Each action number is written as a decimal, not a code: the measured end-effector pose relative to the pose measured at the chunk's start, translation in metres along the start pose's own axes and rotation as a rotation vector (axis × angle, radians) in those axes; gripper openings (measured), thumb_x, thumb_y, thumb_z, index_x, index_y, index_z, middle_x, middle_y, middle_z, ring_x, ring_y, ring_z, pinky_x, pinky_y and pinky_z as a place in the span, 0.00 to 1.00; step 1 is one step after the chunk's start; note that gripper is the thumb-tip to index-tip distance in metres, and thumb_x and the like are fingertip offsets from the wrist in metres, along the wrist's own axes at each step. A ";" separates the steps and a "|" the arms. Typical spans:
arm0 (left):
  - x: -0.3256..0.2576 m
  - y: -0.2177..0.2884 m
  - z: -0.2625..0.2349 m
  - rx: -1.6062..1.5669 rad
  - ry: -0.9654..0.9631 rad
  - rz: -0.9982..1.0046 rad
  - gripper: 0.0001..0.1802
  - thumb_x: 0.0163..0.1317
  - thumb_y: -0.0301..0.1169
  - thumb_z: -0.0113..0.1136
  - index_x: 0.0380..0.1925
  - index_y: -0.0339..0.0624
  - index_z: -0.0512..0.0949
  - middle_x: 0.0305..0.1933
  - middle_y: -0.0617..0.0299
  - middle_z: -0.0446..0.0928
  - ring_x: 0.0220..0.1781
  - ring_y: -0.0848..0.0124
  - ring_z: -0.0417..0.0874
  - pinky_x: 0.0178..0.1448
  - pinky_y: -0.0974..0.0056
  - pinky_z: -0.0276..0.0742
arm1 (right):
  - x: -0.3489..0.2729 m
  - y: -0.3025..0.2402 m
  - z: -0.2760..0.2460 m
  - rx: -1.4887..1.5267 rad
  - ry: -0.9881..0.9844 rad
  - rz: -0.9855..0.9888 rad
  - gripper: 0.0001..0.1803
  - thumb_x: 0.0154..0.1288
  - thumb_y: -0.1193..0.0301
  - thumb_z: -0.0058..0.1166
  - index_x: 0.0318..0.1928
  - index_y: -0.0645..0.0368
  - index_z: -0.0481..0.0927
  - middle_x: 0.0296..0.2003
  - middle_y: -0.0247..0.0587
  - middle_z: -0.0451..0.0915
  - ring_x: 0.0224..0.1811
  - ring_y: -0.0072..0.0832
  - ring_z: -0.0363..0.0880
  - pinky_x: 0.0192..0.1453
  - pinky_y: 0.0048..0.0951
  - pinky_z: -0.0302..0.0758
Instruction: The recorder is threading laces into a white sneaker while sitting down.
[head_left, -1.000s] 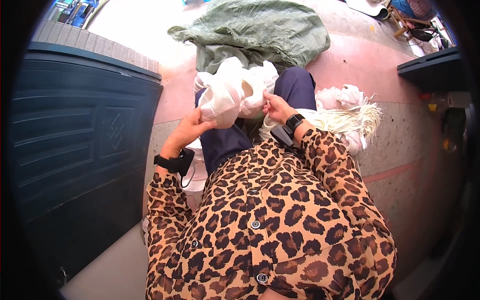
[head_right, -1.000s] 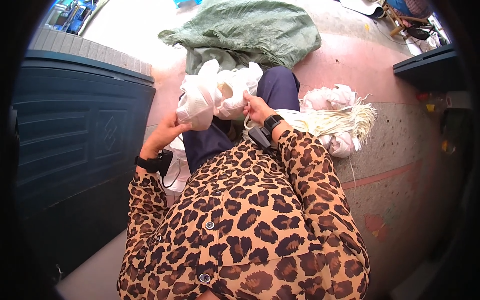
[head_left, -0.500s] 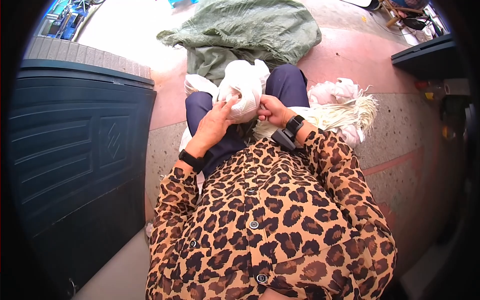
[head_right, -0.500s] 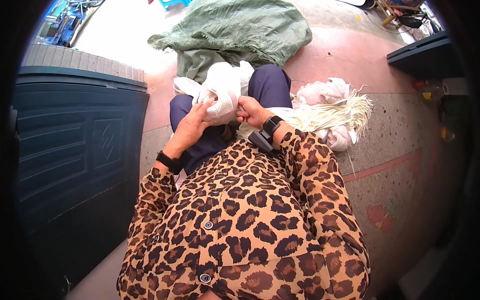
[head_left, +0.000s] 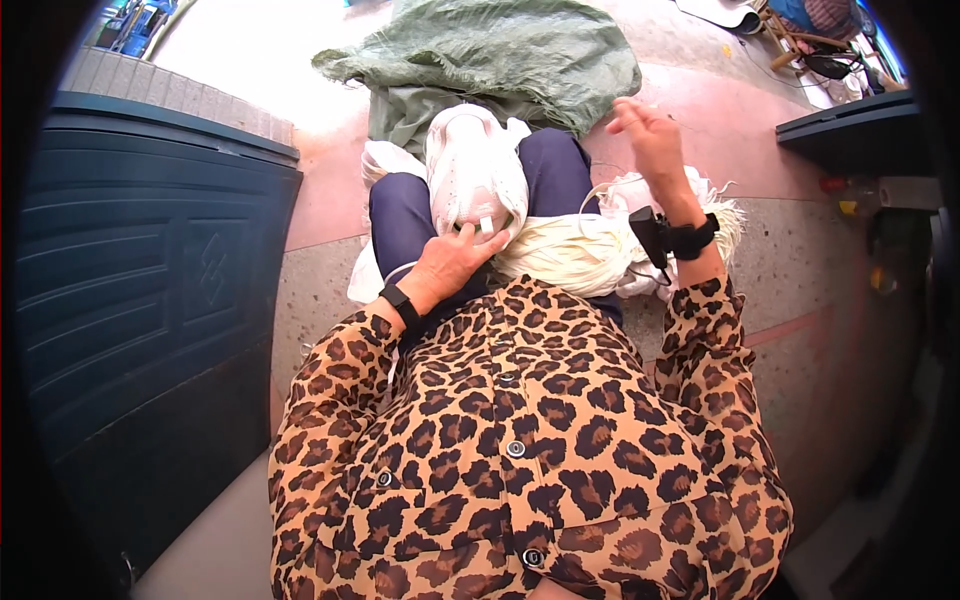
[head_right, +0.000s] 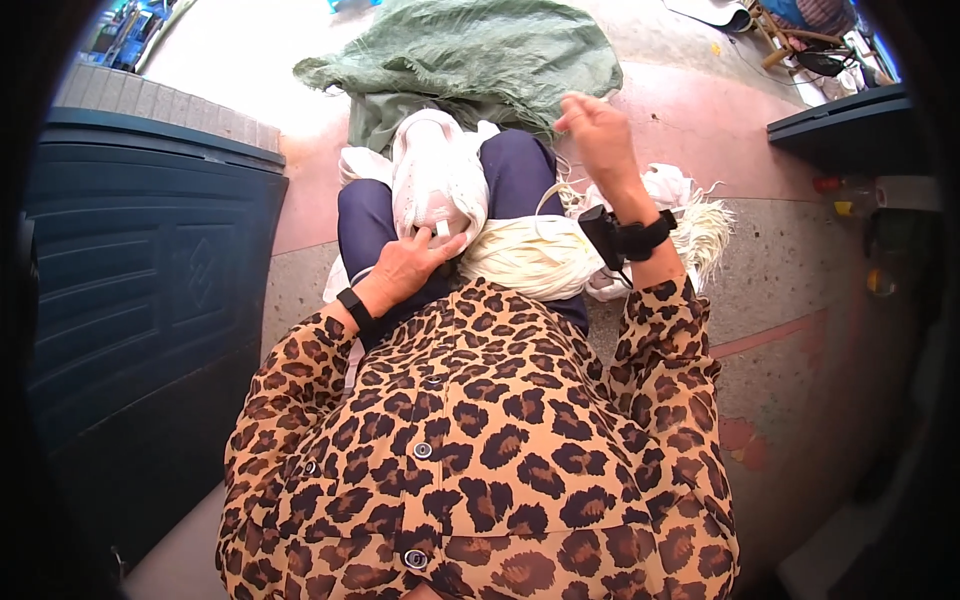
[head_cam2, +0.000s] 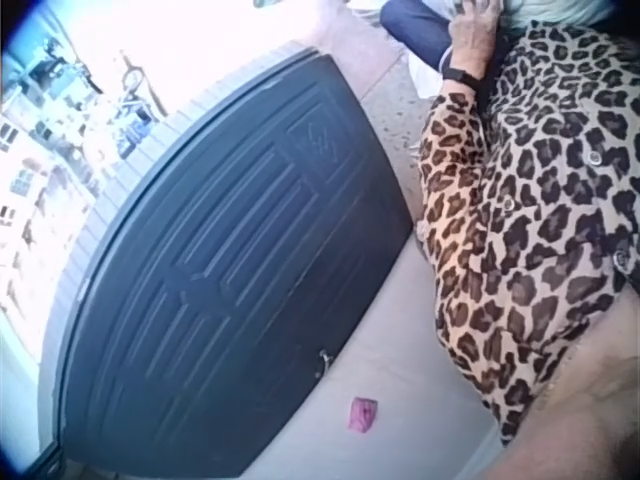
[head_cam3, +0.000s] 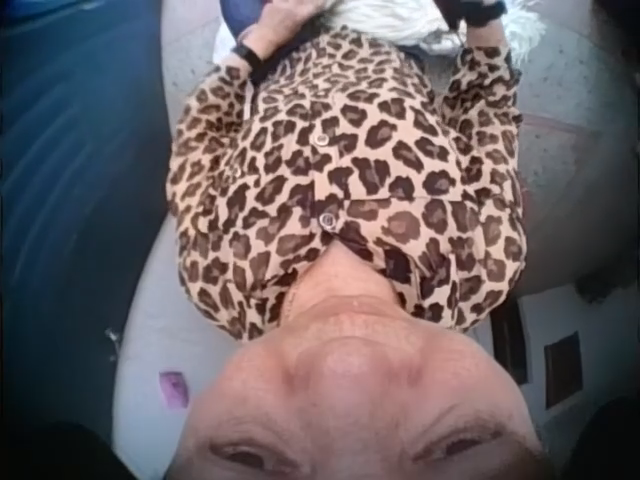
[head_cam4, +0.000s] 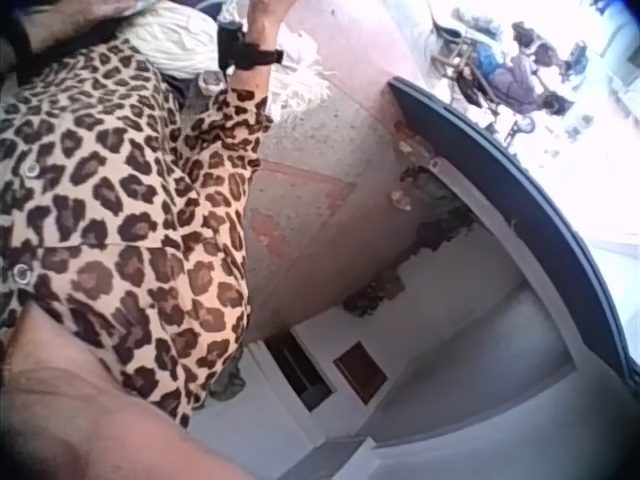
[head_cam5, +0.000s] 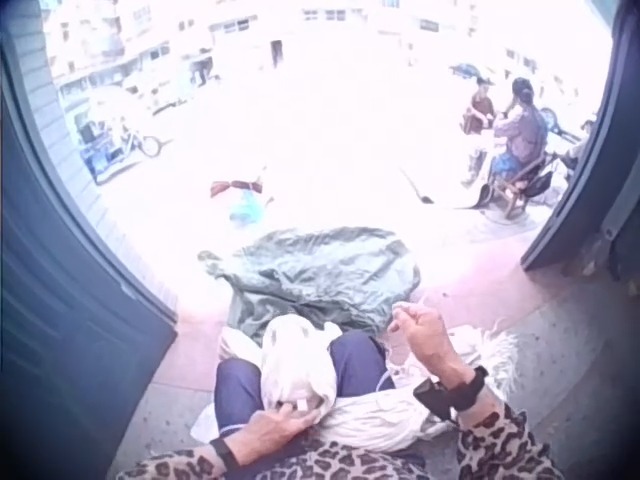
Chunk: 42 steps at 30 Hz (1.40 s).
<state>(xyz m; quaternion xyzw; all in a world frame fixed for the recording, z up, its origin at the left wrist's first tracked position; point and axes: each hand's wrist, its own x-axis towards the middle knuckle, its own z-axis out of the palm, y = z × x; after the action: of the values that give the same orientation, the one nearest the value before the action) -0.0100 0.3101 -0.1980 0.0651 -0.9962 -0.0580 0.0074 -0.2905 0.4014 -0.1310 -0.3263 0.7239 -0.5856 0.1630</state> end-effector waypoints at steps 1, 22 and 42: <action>0.001 0.000 0.002 -0.006 -0.013 0.014 0.27 0.53 0.27 0.48 0.54 0.62 0.63 0.28 0.56 0.68 0.22 0.64 0.77 0.20 0.63 0.73 | -0.005 0.003 0.006 -0.049 -0.126 -0.002 0.12 0.61 0.69 0.45 0.29 0.63 0.78 0.18 0.35 0.75 0.21 0.16 0.70 0.26 0.21 0.68; 0.012 -0.024 -0.039 -0.555 0.351 -0.380 0.08 0.53 0.26 0.52 0.31 0.33 0.76 0.28 0.51 0.76 0.33 0.58 0.77 0.38 0.62 0.71 | -0.040 0.000 0.063 -0.478 -0.491 -0.225 0.16 0.63 0.67 0.38 0.49 0.61 0.61 0.26 0.58 0.75 0.30 0.51 0.74 0.34 0.46 0.70; 0.081 -0.071 -0.009 -0.503 0.118 -0.628 0.17 0.44 0.38 0.62 0.23 0.32 0.77 0.22 0.49 0.76 0.25 0.61 0.78 0.32 0.62 0.71 | -0.028 0.054 0.112 0.056 -0.472 0.163 0.14 0.57 0.66 0.44 0.30 0.65 0.77 0.24 0.54 0.75 0.25 0.39 0.74 0.32 0.33 0.68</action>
<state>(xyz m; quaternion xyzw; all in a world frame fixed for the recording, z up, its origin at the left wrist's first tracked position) -0.0808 0.2290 -0.1963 0.3657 -0.8803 -0.2956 0.0623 -0.2165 0.3426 -0.2159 -0.3901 0.6731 -0.4979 0.3832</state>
